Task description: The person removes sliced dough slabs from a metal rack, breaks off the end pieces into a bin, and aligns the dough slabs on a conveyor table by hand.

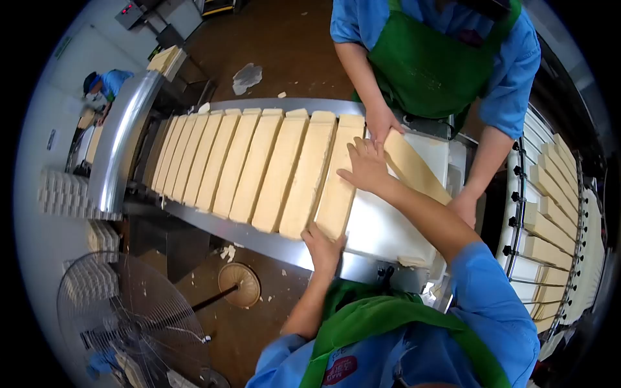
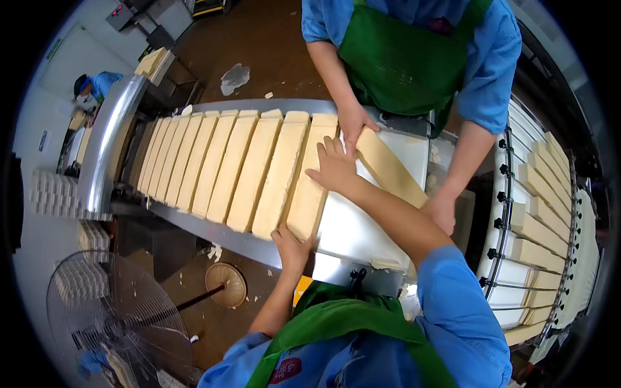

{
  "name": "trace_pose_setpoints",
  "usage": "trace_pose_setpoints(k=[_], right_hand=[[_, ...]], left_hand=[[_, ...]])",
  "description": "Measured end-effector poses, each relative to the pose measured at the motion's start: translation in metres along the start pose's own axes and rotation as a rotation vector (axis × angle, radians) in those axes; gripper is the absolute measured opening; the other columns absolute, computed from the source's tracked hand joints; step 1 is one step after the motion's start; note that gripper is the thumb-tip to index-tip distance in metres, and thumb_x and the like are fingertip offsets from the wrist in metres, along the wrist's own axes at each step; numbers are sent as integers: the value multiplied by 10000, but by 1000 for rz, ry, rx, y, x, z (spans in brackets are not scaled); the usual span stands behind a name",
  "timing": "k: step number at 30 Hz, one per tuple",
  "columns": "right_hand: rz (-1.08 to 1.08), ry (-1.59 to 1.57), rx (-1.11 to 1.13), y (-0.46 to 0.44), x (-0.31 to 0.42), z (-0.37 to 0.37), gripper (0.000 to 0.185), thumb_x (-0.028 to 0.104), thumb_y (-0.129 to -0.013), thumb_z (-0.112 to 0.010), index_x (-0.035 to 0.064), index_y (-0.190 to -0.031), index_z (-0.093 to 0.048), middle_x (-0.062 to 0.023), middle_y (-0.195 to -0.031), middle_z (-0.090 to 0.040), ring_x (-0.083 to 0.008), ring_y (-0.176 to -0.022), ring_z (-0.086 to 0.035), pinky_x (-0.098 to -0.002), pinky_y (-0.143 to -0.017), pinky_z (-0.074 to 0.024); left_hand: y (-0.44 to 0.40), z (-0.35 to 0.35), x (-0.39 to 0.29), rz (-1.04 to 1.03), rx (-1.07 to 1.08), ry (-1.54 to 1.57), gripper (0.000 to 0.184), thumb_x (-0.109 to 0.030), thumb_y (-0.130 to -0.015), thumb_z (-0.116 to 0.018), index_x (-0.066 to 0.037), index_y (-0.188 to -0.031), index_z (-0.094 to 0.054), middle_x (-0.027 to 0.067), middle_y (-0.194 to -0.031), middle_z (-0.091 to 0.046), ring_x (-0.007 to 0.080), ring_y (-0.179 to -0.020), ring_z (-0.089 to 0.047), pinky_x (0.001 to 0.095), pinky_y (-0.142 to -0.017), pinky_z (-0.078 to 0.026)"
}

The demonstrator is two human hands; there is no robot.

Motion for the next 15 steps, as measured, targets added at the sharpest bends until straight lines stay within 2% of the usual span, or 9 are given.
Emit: trace_pose_setpoints(k=[1, 2, 4, 6, 8, 10, 11, 14, 15], right_hand=[[-76, 91, 12, -22, -6, -14, 683, 489, -854, -529, -2, -1321, -446, -203, -1354, -388, -339, -1275, -317, -539, -1072, -148], [-92, 96, 7, -41, -11, -27, 683, 489, -854, -529, -2, -1321, -446, -203, -1354, -388, -339, -1275, -317, -539, -1072, -148], [-186, 288, -144, -65, -22, -42, 717, 553, -881, -437, 31, -1371, -402, -214, -1412, -343, -337, -1303, -292, -523, -1076, -141], [-201, 300, -207, -82, -27, -49, 706, 562, -887, -409, 47, -1369, -409, -217, -1415, -339, -340, -1307, -290, -511, -1069, -155], [-225, 311, -267, -86, -29, -49, 696, 571, -894, -382, 63, -1367, -417, -221, -1419, -335, -344, -1312, -287, -500, -1062, -168], [-325, 257, 128, -84, -25, -36, 649, 558, -898, -362, 93, -1344, -441, -237, -1395, -354, -357, -1314, -283, -489, -1040, -207], [-387, 198, 243, -82, -30, -29, 686, 575, -877, -402, 133, -1401, -363, -271, -1421, -293, -404, -1209, -447, -501, -1049, -235], [-641, 0, 202, -53, -57, -18, 665, 490, -806, -552, 111, -1325, -382, -197, -1282, -360, -370, -1084, -514, -458, -863, -459], [-691, -58, 171, -35, -71, -9, 699, 489, -786, -574, 110, -1339, -376, -189, -1265, -364, -384, -1099, -497, -441, -866, -475]], left_hand=[[-2, 0, -1, 39, 49, 19, 855, -128, -663, -813, 104, -1305, -297, 287, -1169, -375, 442, -1108, -419, 442, -976, -371], [-6, 0, -2, 15, 74, -23, 863, -156, -675, -806, 103, -1315, -289, 290, -1178, -376, 440, -1117, -415, 442, -975, -372], [-3, -3, 3, -7, 111, -70, 872, -183, -686, -800, 101, -1326, -280, 293, -1188, -377, 437, -1126, -411, 442, -973, -373], [-4, -6, 5, -147, 82, -283, 875, -323, -734, -754, 115, -1319, -272, 295, -1162, -407, 437, -1066, -453, 455, -930, -399], [-5, -11, 8, -166, 109, -272, 896, -354, -742, -734, 138, -1319, -257, 299, -1165, -416, 434, -1034, -482, 460, -892, -424], [-5, -15, 10, -200, 121, -291, 939, -402, -741, -713, 180, -1307, -241, 309, -1146, -434, 428, -944, -538, 470, -806, -468], [-6, -16, 7, -222, 137, -289, 939, -402, -741, -713, 180, -1307, -241, 309, -1146, -434, 428, -944, -538, 470, -806, -468], [-10, -17, 8, -169, 220, -266, 889, -388, -716, -731, 167, -1245, -281, 298, -1081, -440, 437, -955, -531, 464, -812, -472], [-10, -22, 13, -215, 226, -258, 837, -349, -719, -732, 142, -1228, -283, 296, -1079, -424, 452, -953, -525, 485, -817, -467]])
Point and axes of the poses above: each hand's wrist, its own y-axis away from the middle knuckle, its own z-axis out of the back of the hand, x = y × z, the point moved 5 cm from there along -y, towards the middle knuckle
